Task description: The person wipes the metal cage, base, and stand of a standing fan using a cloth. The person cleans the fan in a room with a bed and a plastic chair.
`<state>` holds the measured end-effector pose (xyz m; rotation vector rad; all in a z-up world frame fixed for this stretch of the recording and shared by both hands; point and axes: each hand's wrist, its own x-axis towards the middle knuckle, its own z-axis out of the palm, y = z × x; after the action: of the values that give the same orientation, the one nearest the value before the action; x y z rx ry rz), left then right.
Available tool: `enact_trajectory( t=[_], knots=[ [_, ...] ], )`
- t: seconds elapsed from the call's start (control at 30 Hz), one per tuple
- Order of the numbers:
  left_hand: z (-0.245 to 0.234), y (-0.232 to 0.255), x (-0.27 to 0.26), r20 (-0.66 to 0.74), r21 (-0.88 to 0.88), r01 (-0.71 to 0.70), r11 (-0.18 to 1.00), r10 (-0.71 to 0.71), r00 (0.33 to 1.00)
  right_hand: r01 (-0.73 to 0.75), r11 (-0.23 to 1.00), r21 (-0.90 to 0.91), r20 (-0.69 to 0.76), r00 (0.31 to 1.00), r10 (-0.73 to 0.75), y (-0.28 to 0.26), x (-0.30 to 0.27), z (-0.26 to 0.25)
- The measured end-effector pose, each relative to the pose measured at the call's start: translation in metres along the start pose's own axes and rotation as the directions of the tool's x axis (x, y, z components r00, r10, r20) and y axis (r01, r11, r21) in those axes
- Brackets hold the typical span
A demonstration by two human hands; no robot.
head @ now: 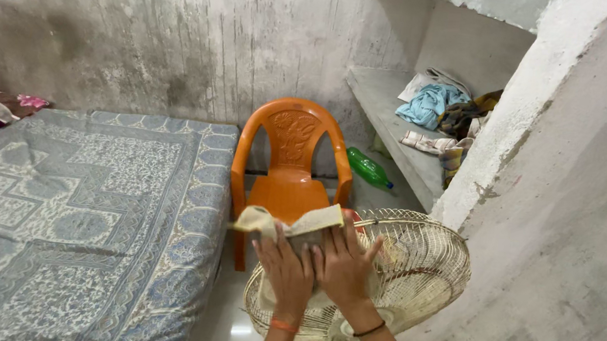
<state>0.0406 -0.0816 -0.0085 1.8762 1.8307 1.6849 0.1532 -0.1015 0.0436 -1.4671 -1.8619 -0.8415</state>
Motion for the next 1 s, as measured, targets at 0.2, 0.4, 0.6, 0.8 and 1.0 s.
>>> enact_trajectory(
  t=[0.2,0.4,0.6,0.8,1.0],
  knots=[
    [-0.025,0.046,0.059,0.367,0.213,0.229,0.950,-0.295,0.882,-0.096,0.995,0.028,0.255,0.963,0.086,0.001,0.049,-0.029],
    [0.001,0.016,-0.032,-0.090,0.221,-0.235,0.947,0.259,0.962,0.156,0.986,0.055,-0.172,0.974,-0.144,0.030,-0.046,0.021],
    [0.062,-0.030,-0.134,0.046,0.409,-0.357,0.840,0.372,0.927,0.094,0.987,0.127,0.141,0.984,-0.112,0.061,-0.175,0.084],
    [0.044,0.008,-0.133,0.267,0.164,-0.289,0.943,0.240,0.933,0.087,0.995,0.056,0.093,0.991,-0.092,0.058,-0.172,0.061],
    [-0.016,0.077,0.003,0.088,0.180,-0.312,0.933,0.300,0.950,-0.010,0.988,0.151,0.004,1.000,0.009,0.048,-0.032,0.000]
  ],
)
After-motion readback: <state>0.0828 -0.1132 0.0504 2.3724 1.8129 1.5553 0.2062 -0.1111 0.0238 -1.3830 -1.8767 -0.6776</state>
